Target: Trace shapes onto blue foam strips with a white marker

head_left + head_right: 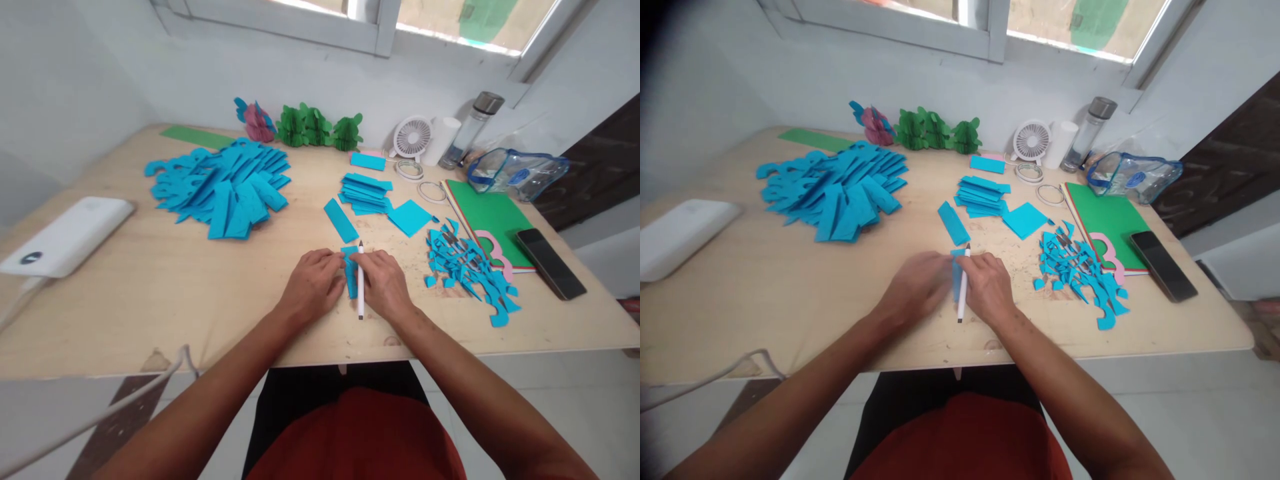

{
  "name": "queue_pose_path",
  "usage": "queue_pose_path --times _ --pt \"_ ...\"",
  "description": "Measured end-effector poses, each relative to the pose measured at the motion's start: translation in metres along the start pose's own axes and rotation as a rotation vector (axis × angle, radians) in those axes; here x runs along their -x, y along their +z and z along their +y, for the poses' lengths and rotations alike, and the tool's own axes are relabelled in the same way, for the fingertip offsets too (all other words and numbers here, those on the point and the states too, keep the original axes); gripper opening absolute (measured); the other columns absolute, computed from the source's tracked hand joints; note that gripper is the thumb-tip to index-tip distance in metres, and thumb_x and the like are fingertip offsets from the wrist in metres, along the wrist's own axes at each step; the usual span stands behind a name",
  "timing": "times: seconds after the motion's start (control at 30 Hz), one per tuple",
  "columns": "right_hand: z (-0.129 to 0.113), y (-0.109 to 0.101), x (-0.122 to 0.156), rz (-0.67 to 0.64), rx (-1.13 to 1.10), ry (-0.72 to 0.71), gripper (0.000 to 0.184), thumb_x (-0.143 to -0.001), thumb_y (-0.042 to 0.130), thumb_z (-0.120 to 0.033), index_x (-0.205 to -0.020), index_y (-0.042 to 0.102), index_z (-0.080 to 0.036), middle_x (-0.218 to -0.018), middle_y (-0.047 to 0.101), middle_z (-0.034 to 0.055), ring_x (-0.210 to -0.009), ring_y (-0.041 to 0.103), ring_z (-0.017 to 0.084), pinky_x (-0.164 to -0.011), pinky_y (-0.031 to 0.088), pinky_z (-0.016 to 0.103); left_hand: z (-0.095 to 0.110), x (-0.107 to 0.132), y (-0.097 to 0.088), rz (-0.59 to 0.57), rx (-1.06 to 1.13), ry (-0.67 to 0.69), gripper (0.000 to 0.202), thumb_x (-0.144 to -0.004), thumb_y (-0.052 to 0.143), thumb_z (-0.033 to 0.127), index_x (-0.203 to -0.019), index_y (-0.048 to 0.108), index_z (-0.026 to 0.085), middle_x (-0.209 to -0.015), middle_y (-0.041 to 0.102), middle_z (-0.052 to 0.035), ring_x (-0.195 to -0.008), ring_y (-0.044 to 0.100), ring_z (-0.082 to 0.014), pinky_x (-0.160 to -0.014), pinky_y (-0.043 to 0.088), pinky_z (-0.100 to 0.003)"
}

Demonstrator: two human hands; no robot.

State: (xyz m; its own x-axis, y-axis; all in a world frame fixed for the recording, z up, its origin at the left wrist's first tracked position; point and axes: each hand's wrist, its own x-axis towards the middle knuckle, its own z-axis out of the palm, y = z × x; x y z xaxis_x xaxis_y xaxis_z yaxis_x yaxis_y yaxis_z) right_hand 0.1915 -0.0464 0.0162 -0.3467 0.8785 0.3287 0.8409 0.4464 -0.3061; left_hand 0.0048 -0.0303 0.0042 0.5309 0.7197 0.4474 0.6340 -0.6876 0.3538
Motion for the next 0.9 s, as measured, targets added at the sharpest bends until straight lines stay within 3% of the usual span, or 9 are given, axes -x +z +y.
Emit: queue_pose_path --times 0.23,0.57,0.9 --pt "0.0000 0.0005 0.0000 0.000 0.004 0.000 0.030 -0.091 0.053 -0.012 -0.116 0.067 -0.021 -0.103 0.071 0.0097 -0.098 0.056 0.026 -0.083 0.041 0.037 0.0023 -0.0007 -0.0024 0.025 0.017 0.011 0.027 -0.088 0.043 0.015 -0.108 0.061 0.014 -0.112 0.071 -0.0134 -0.109 0.060 -0.0296 -0.094 0.051 -0.049" --pt "0.0003 0.0008 0.0003 0.007 -0.012 -0.003 0.033 -0.090 0.053 -0.012 -0.118 0.067 -0.023 -0.100 0.071 0.0090 -0.097 0.055 0.026 -0.082 0.042 0.038 -0.0013 0.0000 0.0004 -0.036 0.007 -0.008 0.027 -0.084 0.055 0.022 -0.109 0.059 0.015 -0.106 0.071 -0.0136 -0.107 0.061 -0.0310 -0.093 0.050 -0.050" --pt "0.0005 0.0013 0.0002 0.002 0.000 -0.003 0.035 -0.091 0.052 -0.012 -0.121 0.066 -0.024 -0.100 0.071 0.0091 -0.098 0.055 0.027 -0.082 0.042 0.038 -0.0005 0.0008 0.0017 -0.023 -0.003 -0.005 0.026 -0.085 0.056 0.024 -0.109 0.060 0.016 -0.106 0.071 -0.0137 -0.110 0.061 -0.0318 -0.094 0.050 -0.050"
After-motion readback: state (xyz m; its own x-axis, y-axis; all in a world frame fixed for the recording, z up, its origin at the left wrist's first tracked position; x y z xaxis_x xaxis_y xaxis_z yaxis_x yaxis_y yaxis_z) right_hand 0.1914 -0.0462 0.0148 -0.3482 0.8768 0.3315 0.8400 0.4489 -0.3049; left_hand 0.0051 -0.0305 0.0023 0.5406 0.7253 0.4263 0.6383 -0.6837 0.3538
